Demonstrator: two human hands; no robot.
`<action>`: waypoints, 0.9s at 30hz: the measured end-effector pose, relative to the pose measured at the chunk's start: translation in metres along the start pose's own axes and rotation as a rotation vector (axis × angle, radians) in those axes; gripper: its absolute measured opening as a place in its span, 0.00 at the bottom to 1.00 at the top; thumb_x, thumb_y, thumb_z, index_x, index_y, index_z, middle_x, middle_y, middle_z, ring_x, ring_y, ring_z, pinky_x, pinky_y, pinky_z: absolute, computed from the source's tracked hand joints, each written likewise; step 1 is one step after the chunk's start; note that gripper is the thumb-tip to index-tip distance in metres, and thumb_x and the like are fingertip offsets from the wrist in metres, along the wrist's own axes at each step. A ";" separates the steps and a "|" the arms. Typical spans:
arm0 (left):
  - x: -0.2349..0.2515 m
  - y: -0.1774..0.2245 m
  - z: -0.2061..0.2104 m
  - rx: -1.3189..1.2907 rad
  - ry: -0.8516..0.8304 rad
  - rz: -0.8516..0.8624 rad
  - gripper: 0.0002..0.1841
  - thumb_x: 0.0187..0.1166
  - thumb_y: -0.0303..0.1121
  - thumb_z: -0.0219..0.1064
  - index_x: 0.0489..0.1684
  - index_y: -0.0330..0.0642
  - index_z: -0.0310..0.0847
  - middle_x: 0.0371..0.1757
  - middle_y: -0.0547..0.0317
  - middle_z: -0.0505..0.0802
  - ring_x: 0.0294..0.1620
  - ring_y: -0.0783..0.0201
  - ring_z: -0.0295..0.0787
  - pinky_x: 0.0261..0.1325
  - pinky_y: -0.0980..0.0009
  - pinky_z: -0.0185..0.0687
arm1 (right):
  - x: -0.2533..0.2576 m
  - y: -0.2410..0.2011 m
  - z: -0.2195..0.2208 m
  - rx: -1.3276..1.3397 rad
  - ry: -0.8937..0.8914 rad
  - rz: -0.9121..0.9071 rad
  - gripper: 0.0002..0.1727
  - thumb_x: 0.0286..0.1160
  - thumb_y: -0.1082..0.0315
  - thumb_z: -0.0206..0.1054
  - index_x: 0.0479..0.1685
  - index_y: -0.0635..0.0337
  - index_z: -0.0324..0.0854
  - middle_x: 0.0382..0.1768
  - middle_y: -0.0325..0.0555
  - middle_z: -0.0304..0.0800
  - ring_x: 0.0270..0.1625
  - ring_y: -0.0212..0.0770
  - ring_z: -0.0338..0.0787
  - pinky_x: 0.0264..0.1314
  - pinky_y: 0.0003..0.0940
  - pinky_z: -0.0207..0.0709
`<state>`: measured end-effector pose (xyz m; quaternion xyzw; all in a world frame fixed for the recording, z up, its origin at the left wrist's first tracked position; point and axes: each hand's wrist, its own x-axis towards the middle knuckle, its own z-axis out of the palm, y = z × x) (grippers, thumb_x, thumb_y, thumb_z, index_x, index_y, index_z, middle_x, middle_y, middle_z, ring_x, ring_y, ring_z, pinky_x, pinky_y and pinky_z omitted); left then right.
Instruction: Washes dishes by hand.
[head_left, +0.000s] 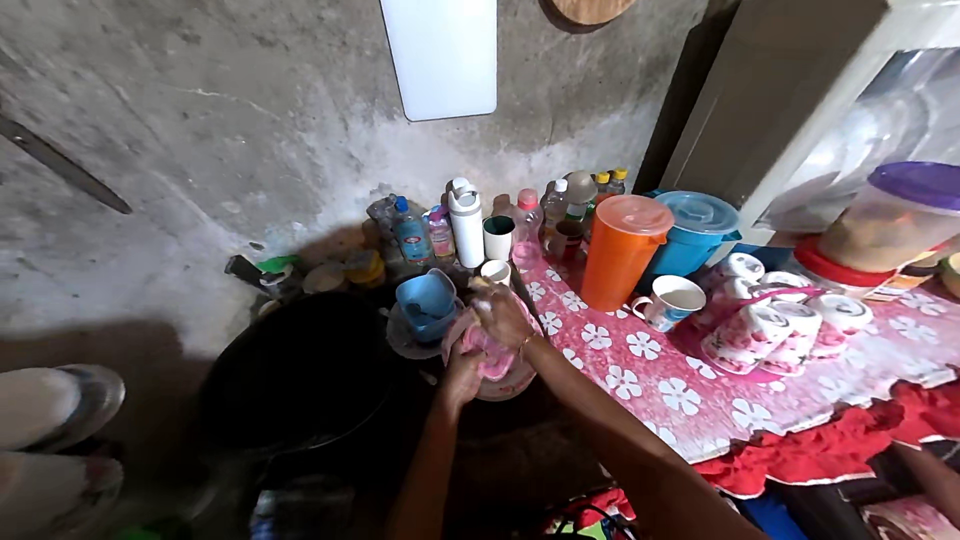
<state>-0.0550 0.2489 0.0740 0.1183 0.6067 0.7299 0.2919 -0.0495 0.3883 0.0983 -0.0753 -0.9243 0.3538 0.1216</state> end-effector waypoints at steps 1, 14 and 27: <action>-0.004 0.000 -0.001 0.047 -0.013 0.005 0.29 0.74 0.10 0.53 0.79 0.24 0.60 0.62 0.42 0.85 0.56 0.65 0.88 0.60 0.66 0.87 | 0.009 0.004 -0.008 -0.002 -0.007 0.108 0.24 0.91 0.63 0.53 0.74 0.72 0.78 0.77 0.67 0.78 0.85 0.63 0.71 0.92 0.52 0.53; -0.012 -0.008 -0.009 -0.033 0.031 0.051 0.27 0.68 0.11 0.53 0.72 0.24 0.67 0.54 0.47 0.89 0.50 0.67 0.90 0.55 0.67 0.89 | 0.033 0.029 -0.004 0.204 0.101 0.503 0.27 0.94 0.54 0.51 0.68 0.69 0.81 0.59 0.66 0.89 0.62 0.59 0.89 0.71 0.55 0.76; 0.029 -0.008 0.026 -0.339 0.356 0.112 0.21 0.81 0.15 0.54 0.74 0.26 0.64 0.53 0.44 0.85 0.47 0.63 0.85 0.50 0.65 0.85 | -0.035 -0.005 0.045 0.814 0.360 0.607 0.24 0.85 0.70 0.64 0.77 0.72 0.71 0.57 0.63 0.87 0.52 0.45 0.87 0.58 0.42 0.81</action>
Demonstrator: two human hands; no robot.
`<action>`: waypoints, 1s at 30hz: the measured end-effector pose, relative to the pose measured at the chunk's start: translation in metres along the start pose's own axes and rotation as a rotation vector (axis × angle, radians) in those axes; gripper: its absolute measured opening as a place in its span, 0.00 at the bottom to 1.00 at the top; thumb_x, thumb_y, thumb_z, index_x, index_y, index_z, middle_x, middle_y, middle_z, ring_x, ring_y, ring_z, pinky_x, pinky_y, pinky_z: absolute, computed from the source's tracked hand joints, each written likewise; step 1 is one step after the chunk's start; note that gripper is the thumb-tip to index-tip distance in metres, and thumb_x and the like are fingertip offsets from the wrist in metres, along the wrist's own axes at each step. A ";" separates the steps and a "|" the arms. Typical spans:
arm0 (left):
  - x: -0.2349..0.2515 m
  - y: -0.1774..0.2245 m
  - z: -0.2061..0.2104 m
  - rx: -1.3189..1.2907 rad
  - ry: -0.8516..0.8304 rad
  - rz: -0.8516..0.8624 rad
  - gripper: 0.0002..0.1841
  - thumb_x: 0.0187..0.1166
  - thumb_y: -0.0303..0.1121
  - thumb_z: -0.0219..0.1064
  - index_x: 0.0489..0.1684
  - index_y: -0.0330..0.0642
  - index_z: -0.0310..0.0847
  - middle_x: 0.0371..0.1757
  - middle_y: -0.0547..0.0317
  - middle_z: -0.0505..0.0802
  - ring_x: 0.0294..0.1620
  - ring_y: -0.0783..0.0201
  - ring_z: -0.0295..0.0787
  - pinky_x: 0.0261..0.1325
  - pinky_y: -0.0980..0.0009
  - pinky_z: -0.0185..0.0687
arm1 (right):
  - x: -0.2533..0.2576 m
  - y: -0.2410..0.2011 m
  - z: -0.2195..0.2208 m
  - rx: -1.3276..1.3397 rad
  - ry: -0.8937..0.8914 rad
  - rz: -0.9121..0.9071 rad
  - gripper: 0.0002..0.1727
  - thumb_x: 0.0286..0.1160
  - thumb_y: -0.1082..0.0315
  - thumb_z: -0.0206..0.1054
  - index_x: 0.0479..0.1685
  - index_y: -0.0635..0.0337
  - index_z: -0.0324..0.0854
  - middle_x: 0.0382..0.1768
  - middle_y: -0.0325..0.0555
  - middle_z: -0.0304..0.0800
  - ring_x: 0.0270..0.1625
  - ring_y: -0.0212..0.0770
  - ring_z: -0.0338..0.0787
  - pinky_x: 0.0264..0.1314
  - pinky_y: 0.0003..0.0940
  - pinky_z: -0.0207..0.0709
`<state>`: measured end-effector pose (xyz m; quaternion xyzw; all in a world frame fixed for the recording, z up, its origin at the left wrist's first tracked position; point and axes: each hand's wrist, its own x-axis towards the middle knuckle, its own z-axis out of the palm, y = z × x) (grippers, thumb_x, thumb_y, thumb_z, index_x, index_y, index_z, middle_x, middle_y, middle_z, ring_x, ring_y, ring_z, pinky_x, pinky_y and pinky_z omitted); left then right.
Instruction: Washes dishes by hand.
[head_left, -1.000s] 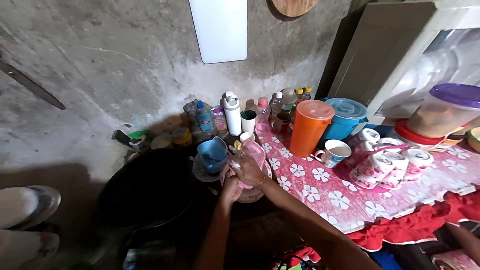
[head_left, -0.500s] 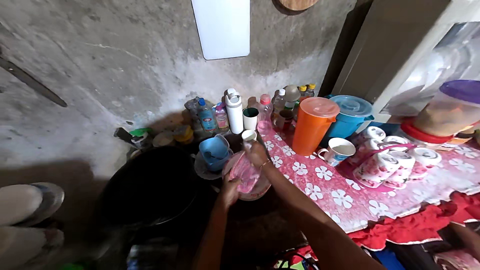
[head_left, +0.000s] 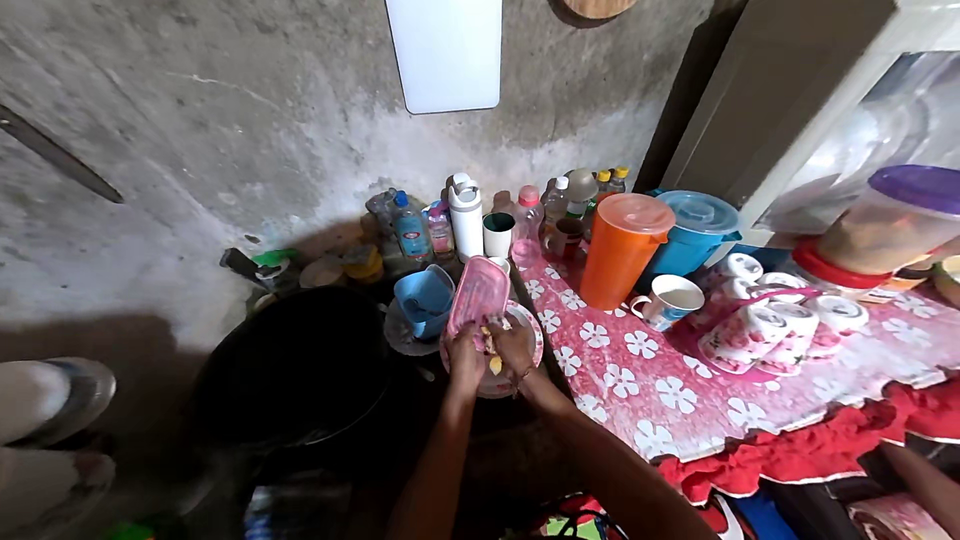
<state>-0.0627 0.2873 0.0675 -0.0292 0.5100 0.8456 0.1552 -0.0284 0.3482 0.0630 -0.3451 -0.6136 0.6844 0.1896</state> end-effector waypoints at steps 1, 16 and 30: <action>0.004 0.004 0.002 0.049 -0.018 0.003 0.23 0.82 0.16 0.57 0.76 0.25 0.63 0.59 0.41 0.84 0.52 0.61 0.85 0.55 0.64 0.85 | -0.001 -0.004 -0.003 0.026 -0.010 0.006 0.23 0.84 0.73 0.64 0.76 0.72 0.71 0.54 0.61 0.87 0.47 0.42 0.87 0.54 0.38 0.82; 0.170 0.036 -0.008 2.022 -0.599 0.386 0.26 0.87 0.25 0.58 0.86 0.45 0.70 0.92 0.34 0.59 0.94 0.31 0.41 0.86 0.23 0.30 | -0.001 -0.008 -0.205 -0.670 -0.134 0.124 0.21 0.86 0.66 0.63 0.72 0.69 0.78 0.51 0.62 0.89 0.45 0.49 0.89 0.54 0.48 0.82; 0.155 0.145 0.010 2.074 -0.482 0.618 0.14 0.88 0.26 0.58 0.62 0.33 0.86 0.63 0.30 0.89 0.69 0.29 0.82 0.73 0.29 0.68 | -0.007 -0.071 -0.173 -0.964 0.006 -0.097 0.23 0.86 0.62 0.64 0.73 0.67 0.78 0.56 0.63 0.91 0.55 0.59 0.92 0.64 0.58 0.81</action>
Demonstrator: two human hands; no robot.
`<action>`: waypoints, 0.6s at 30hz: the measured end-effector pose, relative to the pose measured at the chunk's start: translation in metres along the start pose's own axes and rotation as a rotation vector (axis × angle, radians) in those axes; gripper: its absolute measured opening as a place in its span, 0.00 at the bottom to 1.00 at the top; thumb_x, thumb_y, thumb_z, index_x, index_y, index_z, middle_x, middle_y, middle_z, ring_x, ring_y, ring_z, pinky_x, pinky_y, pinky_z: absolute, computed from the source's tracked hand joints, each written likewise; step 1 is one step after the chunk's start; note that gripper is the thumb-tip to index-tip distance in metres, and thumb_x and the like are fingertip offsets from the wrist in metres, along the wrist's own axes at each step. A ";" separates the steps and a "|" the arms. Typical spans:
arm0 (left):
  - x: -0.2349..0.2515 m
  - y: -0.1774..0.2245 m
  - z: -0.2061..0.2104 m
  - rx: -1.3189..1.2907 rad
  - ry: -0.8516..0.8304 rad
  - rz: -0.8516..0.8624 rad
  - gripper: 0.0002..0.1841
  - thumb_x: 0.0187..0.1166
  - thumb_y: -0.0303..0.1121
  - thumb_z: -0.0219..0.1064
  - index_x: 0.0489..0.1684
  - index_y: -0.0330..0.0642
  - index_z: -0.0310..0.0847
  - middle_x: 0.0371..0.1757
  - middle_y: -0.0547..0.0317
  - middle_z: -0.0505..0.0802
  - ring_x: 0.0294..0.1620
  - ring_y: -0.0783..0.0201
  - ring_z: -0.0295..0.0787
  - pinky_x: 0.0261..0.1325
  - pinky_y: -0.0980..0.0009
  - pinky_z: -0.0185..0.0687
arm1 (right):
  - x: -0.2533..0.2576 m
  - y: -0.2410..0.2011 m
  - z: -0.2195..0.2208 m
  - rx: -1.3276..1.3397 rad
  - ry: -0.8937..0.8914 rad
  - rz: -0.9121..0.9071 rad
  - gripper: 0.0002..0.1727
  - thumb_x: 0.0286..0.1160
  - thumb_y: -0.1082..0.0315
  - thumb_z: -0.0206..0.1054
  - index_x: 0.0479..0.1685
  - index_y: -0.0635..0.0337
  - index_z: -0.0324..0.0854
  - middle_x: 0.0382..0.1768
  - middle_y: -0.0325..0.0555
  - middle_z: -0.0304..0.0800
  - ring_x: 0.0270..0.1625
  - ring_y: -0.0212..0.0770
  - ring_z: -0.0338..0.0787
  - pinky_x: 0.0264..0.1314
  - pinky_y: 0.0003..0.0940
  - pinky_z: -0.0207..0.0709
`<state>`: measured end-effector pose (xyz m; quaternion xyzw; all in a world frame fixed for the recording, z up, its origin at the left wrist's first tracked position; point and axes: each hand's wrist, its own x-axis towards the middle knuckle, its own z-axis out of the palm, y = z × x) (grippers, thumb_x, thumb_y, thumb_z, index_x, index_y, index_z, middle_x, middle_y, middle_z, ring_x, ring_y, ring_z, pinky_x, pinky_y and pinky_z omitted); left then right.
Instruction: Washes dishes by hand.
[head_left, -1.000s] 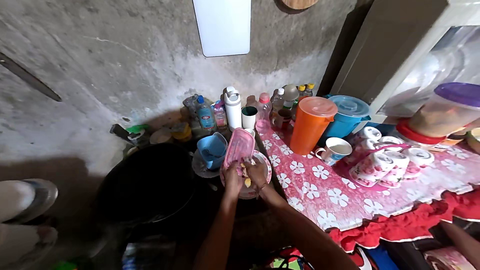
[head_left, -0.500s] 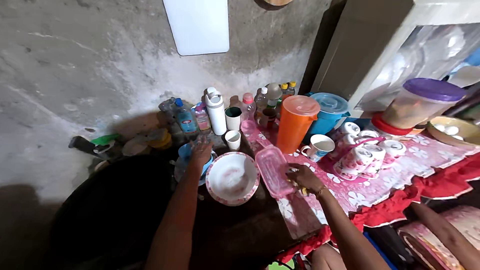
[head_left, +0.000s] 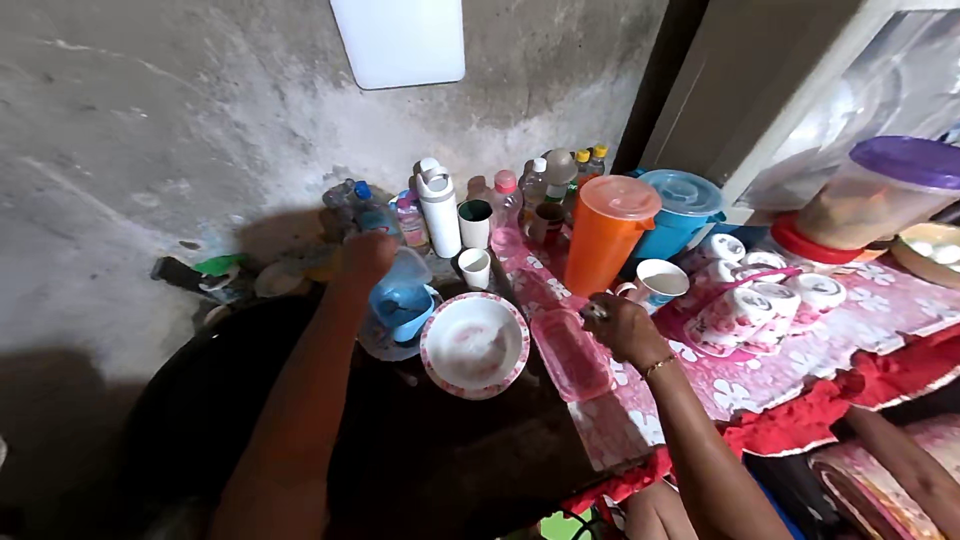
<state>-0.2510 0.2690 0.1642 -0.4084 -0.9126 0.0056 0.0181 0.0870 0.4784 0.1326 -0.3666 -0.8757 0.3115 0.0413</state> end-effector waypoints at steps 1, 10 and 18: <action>-0.005 -0.003 -0.004 -0.108 0.078 0.009 0.16 0.89 0.28 0.57 0.66 0.32 0.84 0.62 0.28 0.89 0.67 0.27 0.84 0.69 0.28 0.71 | 0.003 -0.009 0.001 0.057 0.020 -0.071 0.23 0.87 0.61 0.63 0.72 0.67 0.78 0.53 0.61 0.92 0.49 0.55 0.93 0.58 0.54 0.84; -0.083 0.095 0.053 -1.755 0.158 -0.472 0.21 0.96 0.37 0.43 0.82 0.37 0.60 0.60 0.41 0.85 0.52 0.54 0.86 0.55 0.56 0.85 | 0.031 -0.127 0.096 0.554 -0.022 -0.502 0.29 0.94 0.65 0.45 0.90 0.68 0.57 0.84 0.66 0.68 0.83 0.56 0.73 0.86 0.52 0.65; -0.145 0.128 0.096 -2.025 0.231 -0.532 0.24 0.92 0.23 0.44 0.86 0.30 0.54 0.72 0.36 0.79 0.61 0.54 0.86 0.60 0.57 0.87 | 0.053 -0.116 0.144 -0.055 -0.112 -0.429 0.34 0.95 0.53 0.42 0.96 0.56 0.49 0.93 0.63 0.52 0.96 0.63 0.43 0.94 0.67 0.29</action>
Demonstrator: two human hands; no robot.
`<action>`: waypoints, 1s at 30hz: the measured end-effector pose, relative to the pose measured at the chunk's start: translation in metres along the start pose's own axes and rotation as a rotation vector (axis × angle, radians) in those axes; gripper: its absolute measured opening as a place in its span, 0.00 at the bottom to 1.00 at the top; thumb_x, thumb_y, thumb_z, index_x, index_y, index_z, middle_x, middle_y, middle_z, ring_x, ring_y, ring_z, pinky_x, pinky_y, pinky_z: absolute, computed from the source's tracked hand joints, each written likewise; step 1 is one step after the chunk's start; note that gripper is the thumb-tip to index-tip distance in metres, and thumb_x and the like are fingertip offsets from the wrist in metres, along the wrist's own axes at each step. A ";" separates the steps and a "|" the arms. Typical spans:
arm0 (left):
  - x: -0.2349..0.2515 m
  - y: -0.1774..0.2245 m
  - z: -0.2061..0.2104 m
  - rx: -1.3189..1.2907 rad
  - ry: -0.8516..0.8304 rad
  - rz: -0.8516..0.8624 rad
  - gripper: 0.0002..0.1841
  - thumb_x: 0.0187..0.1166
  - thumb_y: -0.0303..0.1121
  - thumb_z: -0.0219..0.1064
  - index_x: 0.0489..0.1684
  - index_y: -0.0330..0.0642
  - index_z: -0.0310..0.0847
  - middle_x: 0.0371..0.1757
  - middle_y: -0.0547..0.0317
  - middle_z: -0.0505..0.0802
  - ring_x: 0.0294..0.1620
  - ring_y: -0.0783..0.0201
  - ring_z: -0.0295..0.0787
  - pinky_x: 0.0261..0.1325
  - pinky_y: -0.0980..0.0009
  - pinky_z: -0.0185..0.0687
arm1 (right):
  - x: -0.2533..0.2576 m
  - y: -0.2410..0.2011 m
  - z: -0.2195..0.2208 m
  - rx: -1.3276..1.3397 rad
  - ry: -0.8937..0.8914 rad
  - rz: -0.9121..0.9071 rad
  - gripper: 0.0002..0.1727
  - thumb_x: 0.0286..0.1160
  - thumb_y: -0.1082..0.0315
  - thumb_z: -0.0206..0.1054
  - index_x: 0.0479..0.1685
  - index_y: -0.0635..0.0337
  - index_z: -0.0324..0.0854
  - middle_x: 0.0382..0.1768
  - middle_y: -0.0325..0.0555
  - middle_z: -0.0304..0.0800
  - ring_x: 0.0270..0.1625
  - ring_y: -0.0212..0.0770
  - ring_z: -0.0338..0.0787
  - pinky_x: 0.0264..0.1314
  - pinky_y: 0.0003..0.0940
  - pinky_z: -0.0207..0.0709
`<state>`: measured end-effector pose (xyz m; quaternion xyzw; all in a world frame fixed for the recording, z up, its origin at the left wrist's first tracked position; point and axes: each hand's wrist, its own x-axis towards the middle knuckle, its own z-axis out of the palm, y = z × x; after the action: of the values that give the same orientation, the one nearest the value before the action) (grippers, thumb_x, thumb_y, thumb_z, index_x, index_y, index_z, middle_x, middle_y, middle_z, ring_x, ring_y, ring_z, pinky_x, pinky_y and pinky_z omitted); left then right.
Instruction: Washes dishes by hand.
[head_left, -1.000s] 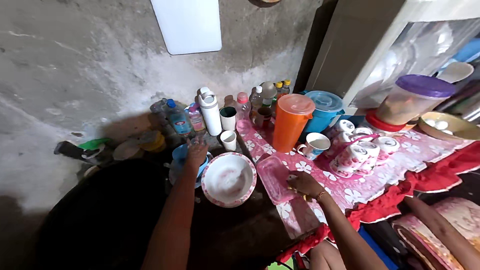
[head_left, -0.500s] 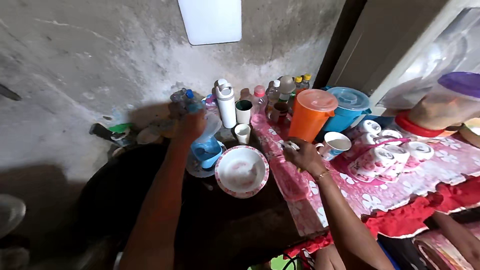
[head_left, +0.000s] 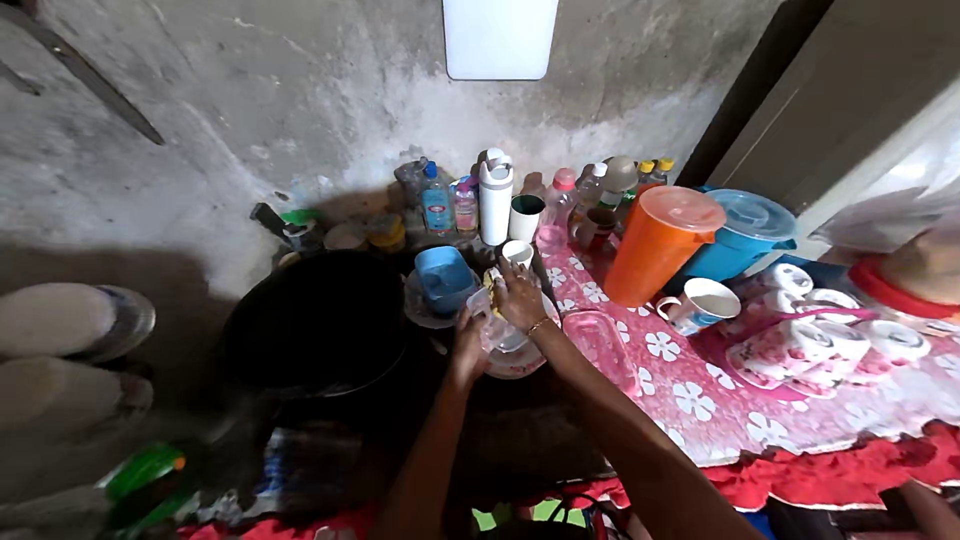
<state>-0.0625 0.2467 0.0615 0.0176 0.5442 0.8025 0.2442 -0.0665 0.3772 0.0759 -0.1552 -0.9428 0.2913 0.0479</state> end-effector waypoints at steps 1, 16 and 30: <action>-0.001 -0.005 -0.005 -0.013 -0.031 0.034 0.25 0.89 0.20 0.46 0.86 0.30 0.54 0.69 0.39 0.81 0.59 0.57 0.87 0.60 0.59 0.87 | -0.005 -0.003 0.005 0.016 0.002 -0.076 0.34 0.94 0.53 0.44 0.95 0.59 0.53 0.92 0.65 0.53 0.96 0.65 0.44 0.94 0.68 0.29; -0.017 -0.014 -0.011 0.069 -0.204 0.038 0.28 0.72 0.11 0.56 0.75 0.28 0.61 0.55 0.51 0.88 0.51 0.68 0.89 0.56 0.67 0.88 | -0.038 -0.008 0.005 0.004 0.004 -0.343 0.30 0.90 0.52 0.51 0.86 0.55 0.71 0.88 0.64 0.64 0.94 0.65 0.52 0.94 0.67 0.33; -0.025 -0.009 -0.020 0.117 -0.265 0.040 0.30 0.68 0.10 0.55 0.75 0.26 0.61 0.54 0.52 0.88 0.51 0.70 0.89 0.57 0.68 0.88 | -0.033 0.003 0.000 0.006 0.142 -0.201 0.32 0.86 0.49 0.59 0.83 0.59 0.74 0.86 0.61 0.69 0.93 0.65 0.57 0.93 0.69 0.38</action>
<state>-0.0433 0.2217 0.0513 0.1485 0.5525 0.7647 0.2966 -0.0345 0.3685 0.0741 -0.0803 -0.9469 0.2762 0.1440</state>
